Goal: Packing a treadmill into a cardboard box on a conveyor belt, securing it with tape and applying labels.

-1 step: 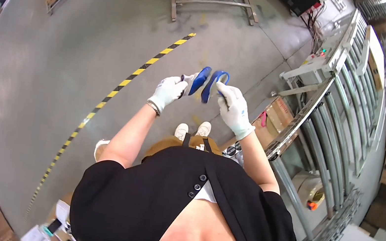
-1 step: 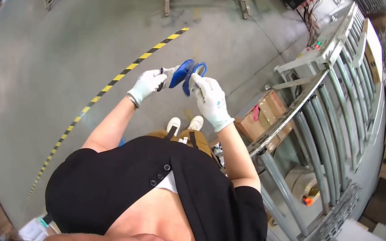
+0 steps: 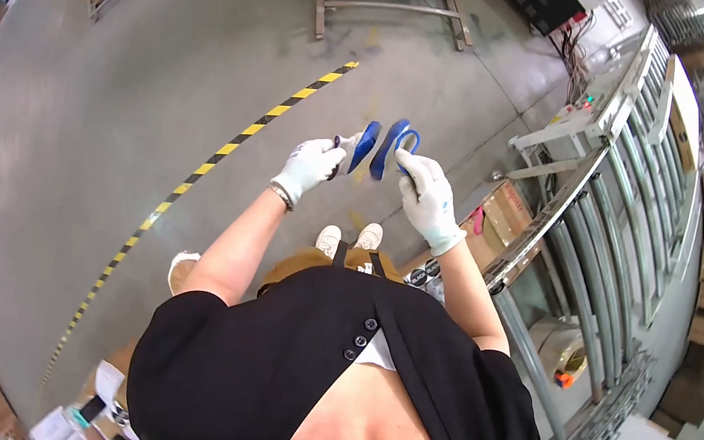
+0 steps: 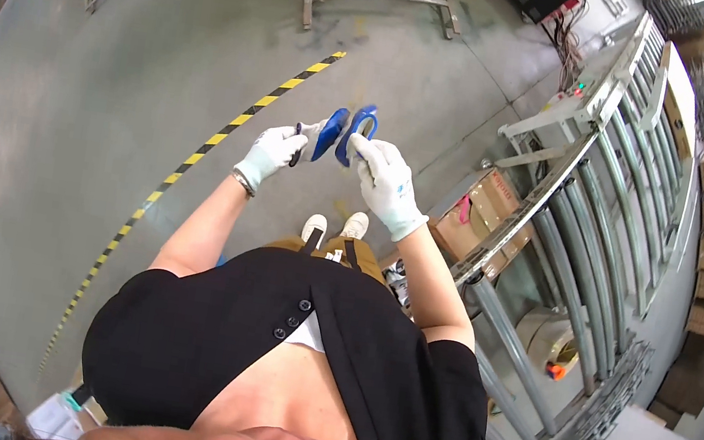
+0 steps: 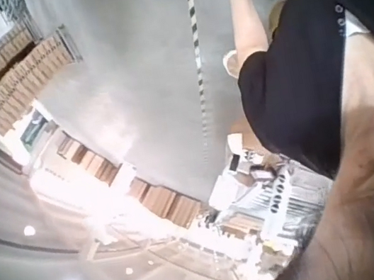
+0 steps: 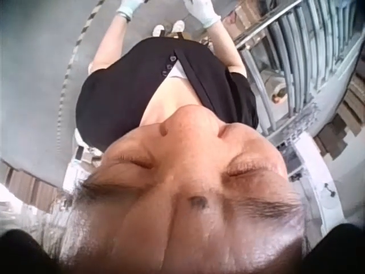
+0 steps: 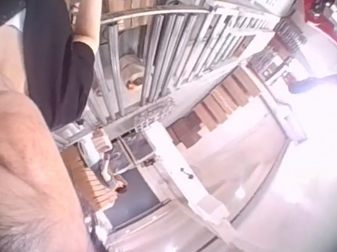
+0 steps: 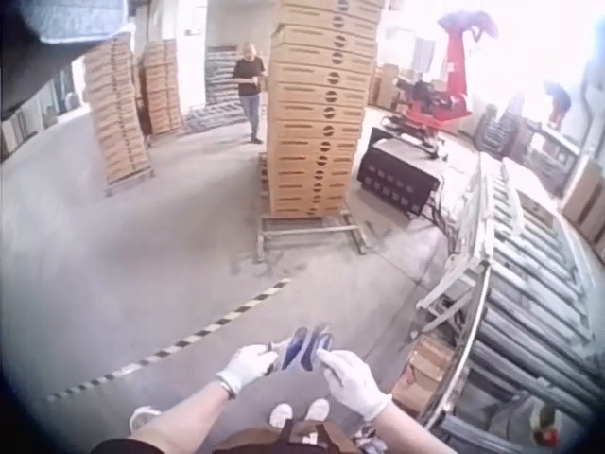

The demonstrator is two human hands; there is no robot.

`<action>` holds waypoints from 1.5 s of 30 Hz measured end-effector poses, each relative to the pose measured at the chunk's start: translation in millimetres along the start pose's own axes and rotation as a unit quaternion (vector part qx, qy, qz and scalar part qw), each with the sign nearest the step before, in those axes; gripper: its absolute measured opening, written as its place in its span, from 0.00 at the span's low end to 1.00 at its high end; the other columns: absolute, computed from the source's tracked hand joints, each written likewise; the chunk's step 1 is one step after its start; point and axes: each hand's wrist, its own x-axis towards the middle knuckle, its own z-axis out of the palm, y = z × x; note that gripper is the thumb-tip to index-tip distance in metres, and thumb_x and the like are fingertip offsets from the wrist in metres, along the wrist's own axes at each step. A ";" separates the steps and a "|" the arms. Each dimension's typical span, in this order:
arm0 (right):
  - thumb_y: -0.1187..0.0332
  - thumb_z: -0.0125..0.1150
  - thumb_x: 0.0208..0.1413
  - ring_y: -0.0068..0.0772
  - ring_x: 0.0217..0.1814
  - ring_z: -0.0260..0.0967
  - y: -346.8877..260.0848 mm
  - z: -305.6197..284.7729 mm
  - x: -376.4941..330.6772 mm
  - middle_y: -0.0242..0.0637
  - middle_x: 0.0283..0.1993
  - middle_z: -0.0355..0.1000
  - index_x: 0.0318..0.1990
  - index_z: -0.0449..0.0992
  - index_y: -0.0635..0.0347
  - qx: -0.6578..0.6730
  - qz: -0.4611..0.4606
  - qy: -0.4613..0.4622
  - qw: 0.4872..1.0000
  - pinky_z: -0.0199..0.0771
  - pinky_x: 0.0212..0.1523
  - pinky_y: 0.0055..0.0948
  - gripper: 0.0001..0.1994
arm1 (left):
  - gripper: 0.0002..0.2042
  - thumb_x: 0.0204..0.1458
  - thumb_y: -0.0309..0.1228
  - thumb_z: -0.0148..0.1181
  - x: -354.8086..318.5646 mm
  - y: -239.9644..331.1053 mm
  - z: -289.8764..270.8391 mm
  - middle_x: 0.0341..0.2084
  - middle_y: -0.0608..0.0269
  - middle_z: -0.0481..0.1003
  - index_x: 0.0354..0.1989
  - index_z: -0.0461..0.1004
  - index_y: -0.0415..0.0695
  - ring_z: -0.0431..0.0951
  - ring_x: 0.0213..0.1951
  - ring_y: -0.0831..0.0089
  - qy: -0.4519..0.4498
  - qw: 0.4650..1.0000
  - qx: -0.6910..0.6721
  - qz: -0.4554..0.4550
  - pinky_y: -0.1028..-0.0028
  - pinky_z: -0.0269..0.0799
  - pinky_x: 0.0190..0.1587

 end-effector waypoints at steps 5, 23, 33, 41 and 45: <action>0.82 0.54 0.44 0.46 0.44 0.70 -30.5 6.4 -2.3 0.43 0.41 0.72 0.50 0.72 0.55 0.000 -0.071 -0.019 0.997 0.73 0.43 0.36 0.22 | 0.12 0.55 0.37 0.53 -25.4 6.9 15.3 0.22 0.69 0.73 0.35 0.75 0.39 0.71 0.24 0.81 -0.010 0.978 -0.197 0.066 0.74 0.66 0.27; 0.73 0.55 0.56 0.36 0.39 0.73 -57.1 23.9 -54.2 0.41 0.37 0.74 0.43 0.75 0.58 0.112 0.137 0.079 0.981 0.72 0.42 0.30 0.08 | 0.11 0.56 0.32 0.54 -69.8 6.4 67.9 0.31 0.67 0.75 0.41 0.75 0.38 0.73 0.31 0.81 0.011 0.939 -0.339 0.056 0.79 0.70 0.34; 0.68 0.50 0.51 0.49 0.37 0.71 -48.3 30.5 -53.8 0.46 0.34 0.71 0.35 0.76 0.59 -0.092 0.152 -0.150 0.973 0.71 0.39 0.43 0.09 | 0.09 0.52 0.35 0.55 -80.8 13.3 73.1 0.23 0.53 0.74 0.27 0.74 0.42 0.74 0.26 0.56 0.184 0.924 0.171 0.287 0.63 0.68 0.31; 0.69 0.53 0.52 0.21 0.18 0.62 -37.8 26.9 -40.3 0.30 0.22 0.69 0.29 0.76 0.57 0.328 0.449 -0.142 0.819 0.63 0.18 0.24 0.05 | 0.08 0.47 0.37 0.56 -89.3 15.0 69.4 0.23 0.57 0.72 0.27 0.72 0.46 0.74 0.29 0.57 0.148 0.860 0.352 0.338 0.59 0.69 0.32; 0.72 0.53 0.52 0.21 0.15 0.57 -34.4 37.1 -36.6 0.31 0.20 0.67 0.28 0.75 0.59 0.381 0.468 -0.066 0.795 0.56 0.15 0.24 0.05 | 0.10 0.48 0.39 0.55 -96.3 14.4 72.9 0.29 0.54 0.75 0.31 0.73 0.46 0.76 0.34 0.55 0.118 0.914 0.328 0.207 0.60 0.71 0.37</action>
